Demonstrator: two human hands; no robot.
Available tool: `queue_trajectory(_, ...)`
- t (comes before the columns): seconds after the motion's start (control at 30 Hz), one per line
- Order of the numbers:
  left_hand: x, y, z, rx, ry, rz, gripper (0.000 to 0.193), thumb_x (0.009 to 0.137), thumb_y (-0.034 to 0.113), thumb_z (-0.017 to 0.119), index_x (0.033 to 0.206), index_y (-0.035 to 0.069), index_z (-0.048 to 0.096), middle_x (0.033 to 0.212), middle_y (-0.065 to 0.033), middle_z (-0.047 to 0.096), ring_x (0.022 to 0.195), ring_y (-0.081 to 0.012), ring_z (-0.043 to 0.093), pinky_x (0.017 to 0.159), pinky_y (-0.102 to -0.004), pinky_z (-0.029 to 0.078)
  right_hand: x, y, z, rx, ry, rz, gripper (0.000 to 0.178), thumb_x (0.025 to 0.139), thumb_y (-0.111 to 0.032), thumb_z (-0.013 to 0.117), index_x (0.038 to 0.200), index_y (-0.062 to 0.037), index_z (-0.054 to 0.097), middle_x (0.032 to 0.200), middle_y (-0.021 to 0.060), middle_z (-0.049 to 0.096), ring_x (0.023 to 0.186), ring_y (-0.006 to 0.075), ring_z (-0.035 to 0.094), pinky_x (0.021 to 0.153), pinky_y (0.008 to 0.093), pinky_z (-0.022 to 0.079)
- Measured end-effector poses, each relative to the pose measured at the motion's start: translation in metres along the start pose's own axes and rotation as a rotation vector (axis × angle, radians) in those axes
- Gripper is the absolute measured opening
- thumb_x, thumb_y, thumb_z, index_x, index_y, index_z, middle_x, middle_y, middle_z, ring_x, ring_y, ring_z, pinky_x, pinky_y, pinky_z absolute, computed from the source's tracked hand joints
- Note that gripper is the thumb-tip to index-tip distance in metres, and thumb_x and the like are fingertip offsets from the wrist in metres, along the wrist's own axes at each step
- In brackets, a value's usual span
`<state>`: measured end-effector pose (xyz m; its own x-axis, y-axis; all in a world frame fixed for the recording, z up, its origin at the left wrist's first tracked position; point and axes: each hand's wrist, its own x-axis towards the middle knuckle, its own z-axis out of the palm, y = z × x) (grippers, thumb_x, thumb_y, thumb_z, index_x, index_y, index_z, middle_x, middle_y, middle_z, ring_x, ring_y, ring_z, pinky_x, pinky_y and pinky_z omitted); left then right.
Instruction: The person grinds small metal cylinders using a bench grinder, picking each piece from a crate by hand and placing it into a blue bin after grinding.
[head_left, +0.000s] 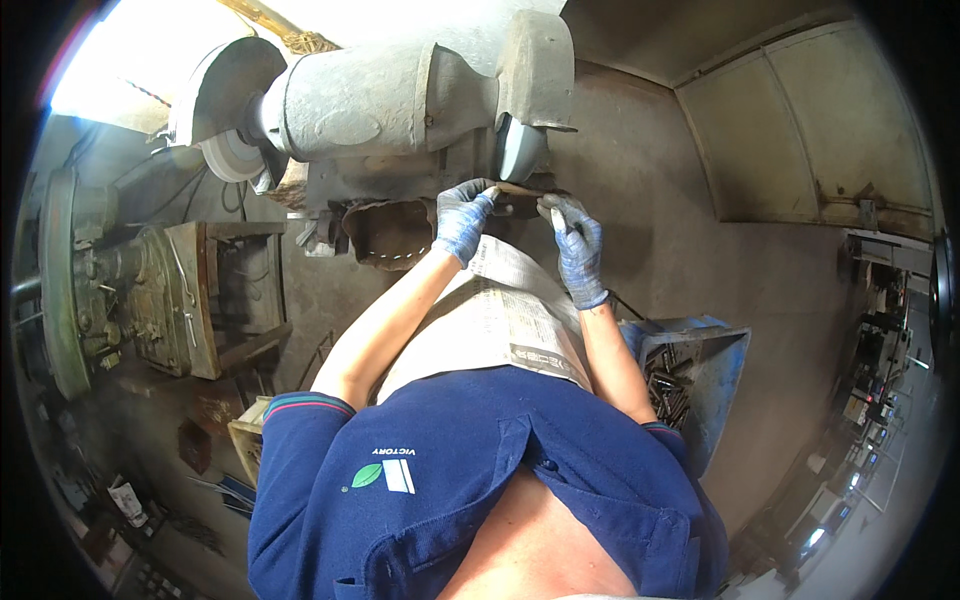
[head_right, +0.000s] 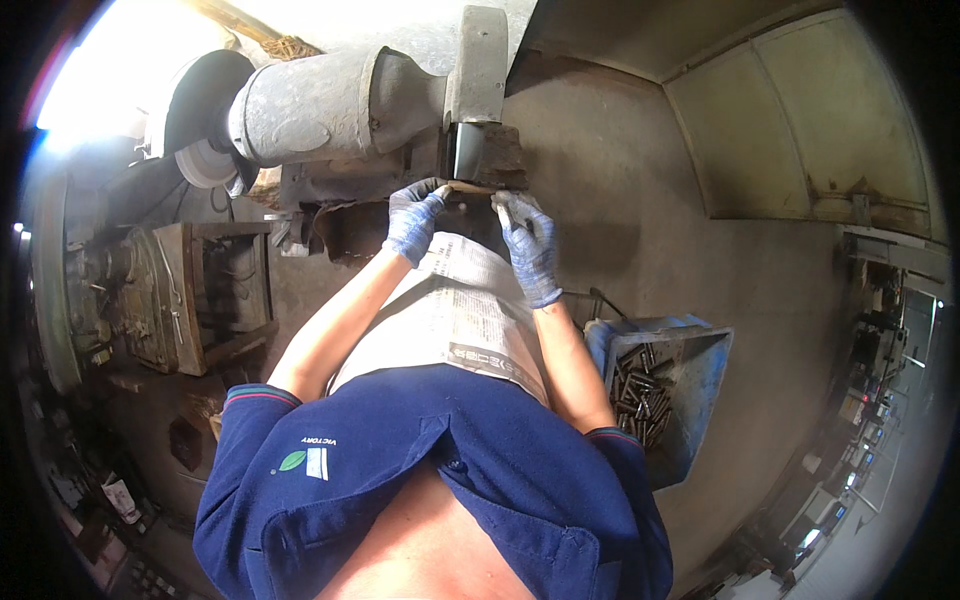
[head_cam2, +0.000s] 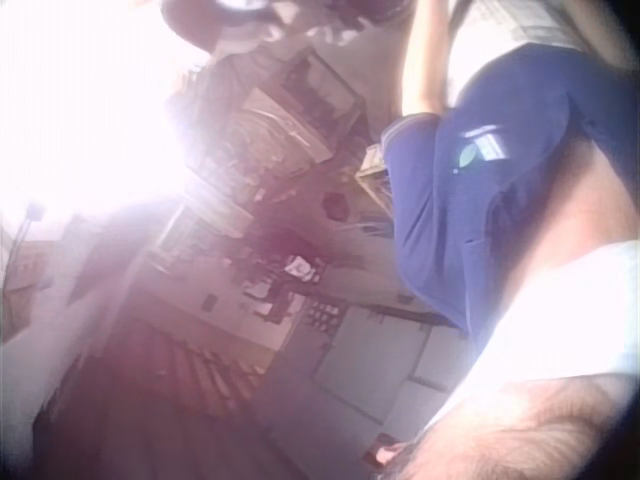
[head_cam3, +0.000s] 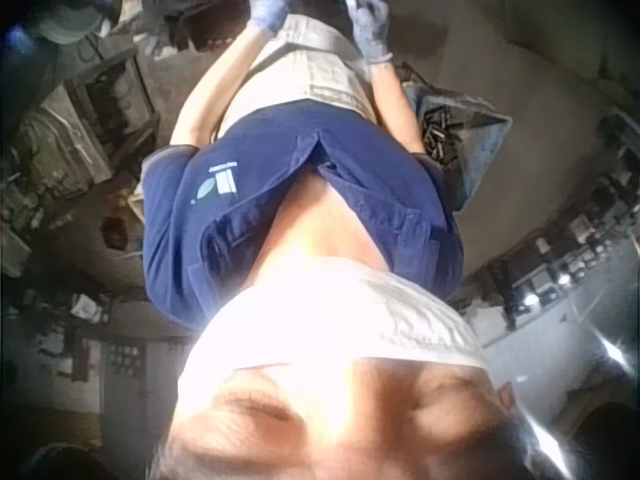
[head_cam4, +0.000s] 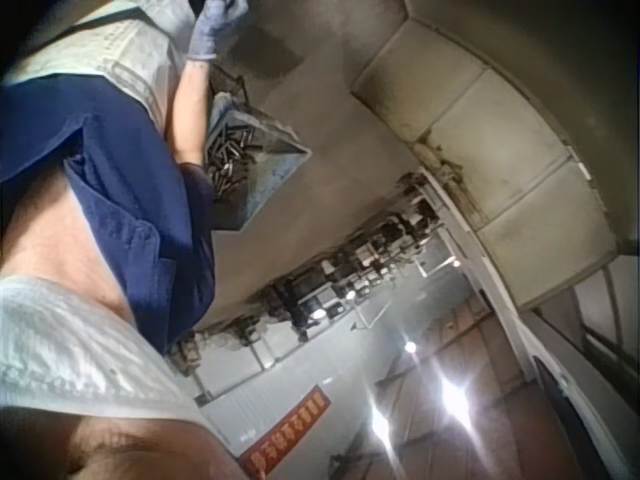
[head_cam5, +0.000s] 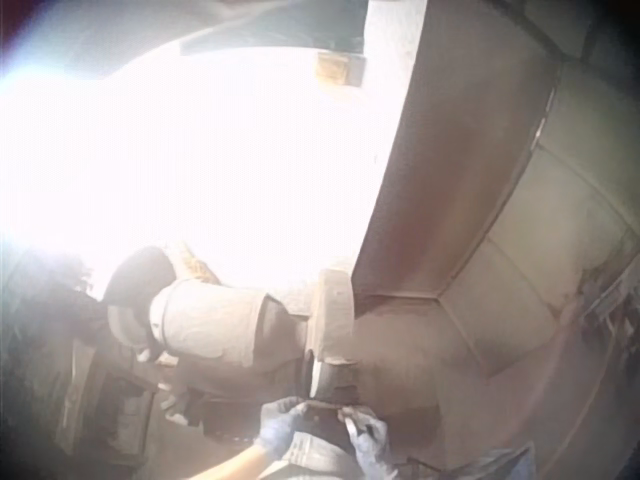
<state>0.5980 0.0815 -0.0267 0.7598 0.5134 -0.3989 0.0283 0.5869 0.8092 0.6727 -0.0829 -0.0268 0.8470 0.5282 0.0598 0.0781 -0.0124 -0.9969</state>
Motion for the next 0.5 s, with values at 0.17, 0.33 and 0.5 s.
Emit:
queue_trajectory(0.17,0.005,0.003,-0.005,0.059,0.044,0.0,0.009,0.085,0.0,0.059,0.091,-0.004,0.064,0.08,-0.0103,0.067,0.064,-0.0153,0.063,0.061,-0.0267,0.055,0.002,0.009,0.009,0.03,-0.01,0.027,0.02,0.09,-0.005,0.053,0.105,0.0046,0.062,0.105,0.0136,0.062,0.097,0.0217,0.061,0.091,0.0354,0.048)
queue_trajectory(0.33,0.009,0.009,-0.022,0.0,0.085,-0.049,0.008,0.086,0.001,0.057,0.09,-0.004,0.063,0.079,-0.0114,0.066,0.063,-0.0176,0.064,0.057,-0.0286,0.055,0.009,0.011,0.033,0.102,0.075,-0.026,0.011,0.081,-0.002,0.065,0.092,-0.0003,0.068,0.088,0.0082,0.068,0.081,0.014,0.063,0.075,0.0257,0.049)
queue_trajectory(0.5,0.004,0.017,-0.022,0.007,0.093,-0.068,0.008,0.086,-0.001,0.057,0.089,-0.004,0.064,0.079,-0.0098,0.066,0.063,-0.0154,0.063,0.056,-0.0256,0.056,0.008,0.007,0.029,0.166,-0.052,0.078,0.02,0.09,-0.008,0.054,0.103,0.0056,0.062,0.102,0.0152,0.064,0.095,0.0229,0.062,0.09,0.0358,0.049)
